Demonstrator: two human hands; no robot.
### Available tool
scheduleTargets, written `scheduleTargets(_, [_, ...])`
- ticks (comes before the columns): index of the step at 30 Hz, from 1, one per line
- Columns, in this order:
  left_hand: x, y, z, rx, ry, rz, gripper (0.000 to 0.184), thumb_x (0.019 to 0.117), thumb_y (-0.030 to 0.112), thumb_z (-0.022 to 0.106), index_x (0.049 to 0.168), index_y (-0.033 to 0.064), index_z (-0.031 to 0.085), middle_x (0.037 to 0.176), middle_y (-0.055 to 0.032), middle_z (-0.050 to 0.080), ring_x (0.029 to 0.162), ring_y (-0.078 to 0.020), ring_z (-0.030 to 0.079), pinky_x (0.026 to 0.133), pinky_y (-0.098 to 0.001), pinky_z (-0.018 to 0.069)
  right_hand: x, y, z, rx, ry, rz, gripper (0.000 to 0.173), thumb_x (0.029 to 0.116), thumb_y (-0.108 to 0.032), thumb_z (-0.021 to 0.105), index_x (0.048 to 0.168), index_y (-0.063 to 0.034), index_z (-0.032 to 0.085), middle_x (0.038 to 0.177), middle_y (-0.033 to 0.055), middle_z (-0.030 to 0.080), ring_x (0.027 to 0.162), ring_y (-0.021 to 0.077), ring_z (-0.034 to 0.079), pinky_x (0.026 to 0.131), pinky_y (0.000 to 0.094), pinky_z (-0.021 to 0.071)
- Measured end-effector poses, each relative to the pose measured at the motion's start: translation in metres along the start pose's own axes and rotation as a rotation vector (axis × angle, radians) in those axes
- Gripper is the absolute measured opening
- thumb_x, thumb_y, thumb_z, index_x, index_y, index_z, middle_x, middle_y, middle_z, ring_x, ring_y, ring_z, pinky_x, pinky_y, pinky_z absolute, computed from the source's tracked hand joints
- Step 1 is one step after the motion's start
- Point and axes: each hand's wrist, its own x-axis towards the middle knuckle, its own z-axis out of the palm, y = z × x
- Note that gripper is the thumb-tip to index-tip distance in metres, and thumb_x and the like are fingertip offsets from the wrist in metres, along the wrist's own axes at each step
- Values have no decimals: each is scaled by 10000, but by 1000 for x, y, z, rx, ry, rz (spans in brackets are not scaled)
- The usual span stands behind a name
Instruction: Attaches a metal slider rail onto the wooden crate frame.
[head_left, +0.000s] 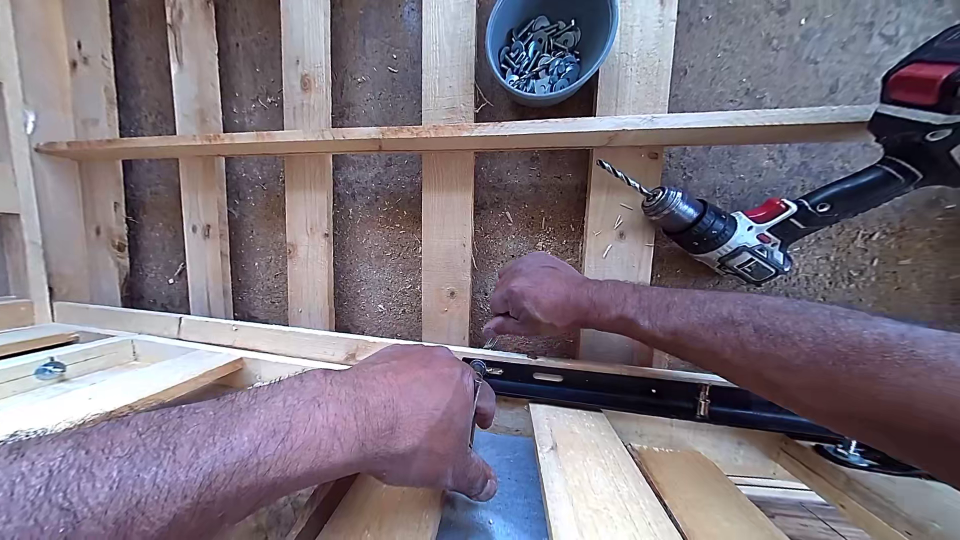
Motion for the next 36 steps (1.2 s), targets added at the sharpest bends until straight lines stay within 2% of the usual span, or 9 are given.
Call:
scheduleTargets(7, [0, 1, -1, 14, 0, 9, 535, 874, 676, 675, 1240, 287, 692, 990, 10, 705, 898, -184, 663, 768, -502, 533, -15, -1, -8, 285, -212, 255, 244, 958, -470, 659, 899, -275, 793, 751, -97, 692, 737, 90, 650, 710, 439, 529])
scheduleTargets(10, [0, 0, -1, 7, -1, 21, 525, 877, 666, 679, 1232, 279, 693, 998, 6, 703, 901, -181, 661, 767, -499, 530, -15, 2, -15, 387, -244, 245, 89, 932, -310, 750, 974, -257, 809, 823, -87, 734, 769, 80, 674, 734, 413, 561])
scheduleTargets(14, [1, 0, -1, -11, -4, 6, 535, 872, 663, 687, 1251, 285, 694, 1040, -1, 708, 959, -190, 665, 810, -512, 531, -5, -1, -45, 373, -379, 191, 199, 941, -132, 712, 1081, -243, 801, 914, -66, 751, 829, 87, 688, 766, 397, 575])
scheduleTargets(17, [0, 0, -2, 0, -4, 7, 545, 875, 658, 688, 1268, 281, 694, 1086, -23, 711, 997, -219, 666, 834, -538, 529, -7, 4, -48, 732, -297, 308, 117, 918, -37, 728, 983, -98, 803, 808, 20, 740, 673, 108, 666, 646, 321, 565])
scheduleTargets(20, [0, 0, -2, 19, 2, 17, 553, 874, 667, 684, 1268, 279, 692, 1072, -28, 709, 982, -218, 665, 819, -532, 531, -13, 5, -33, 1199, -72, 500, 53, 887, 43, 731, 908, 21, 688, 821, 133, 727, 728, 224, 735, 718, 379, 646])
scheduleTargets(23, [-1, 1, -3, 5, -2, 8, 545, 878, 656, 688, 1275, 281, 691, 1072, -30, 710, 981, -218, 665, 821, -528, 532, -12, -9, -5, 1562, 258, 731, 64, 973, -13, 659, 972, 15, 601, 825, 155, 740, 603, 196, 693, 591, 319, 600])
scheduleTargets(28, [-1, -1, -2, 5, 0, 27, 568, 864, 667, 699, 1272, 273, 694, 1049, -24, 711, 955, -205, 666, 816, -514, 533, 7, -33, 21, 1694, 474, 1154, 485, 1079, -528, 436, 999, -71, 578, 698, 75, 678, 440, 112, 538, 414, 240, 443])
scheduleTargets(33, [0, -13, 3, -171, 4, 155, 823, 784, 601, 825, 1463, 227, 550, 1038, -39, 694, 865, -150, 645, 804, -425, 544, 9, -36, 11, 1469, 490, 1237, 500, 1086, -526, 421, 1016, -58, 585, 691, 102, 699, 395, 133, 519, 371, 248, 396])
scheduleTargets(36, [-6, -23, 2, -271, -38, 257, 831, 825, 399, 862, 1538, 234, 467, 1231, -47, 661, 1019, -160, 647, 893, -423, 543, 10, -36, 7, 1453, 438, 1275, 484, 1085, -523, 427, 1071, -68, 590, 715, 101, 695, 407, 130, 519, 387, 246, 414])
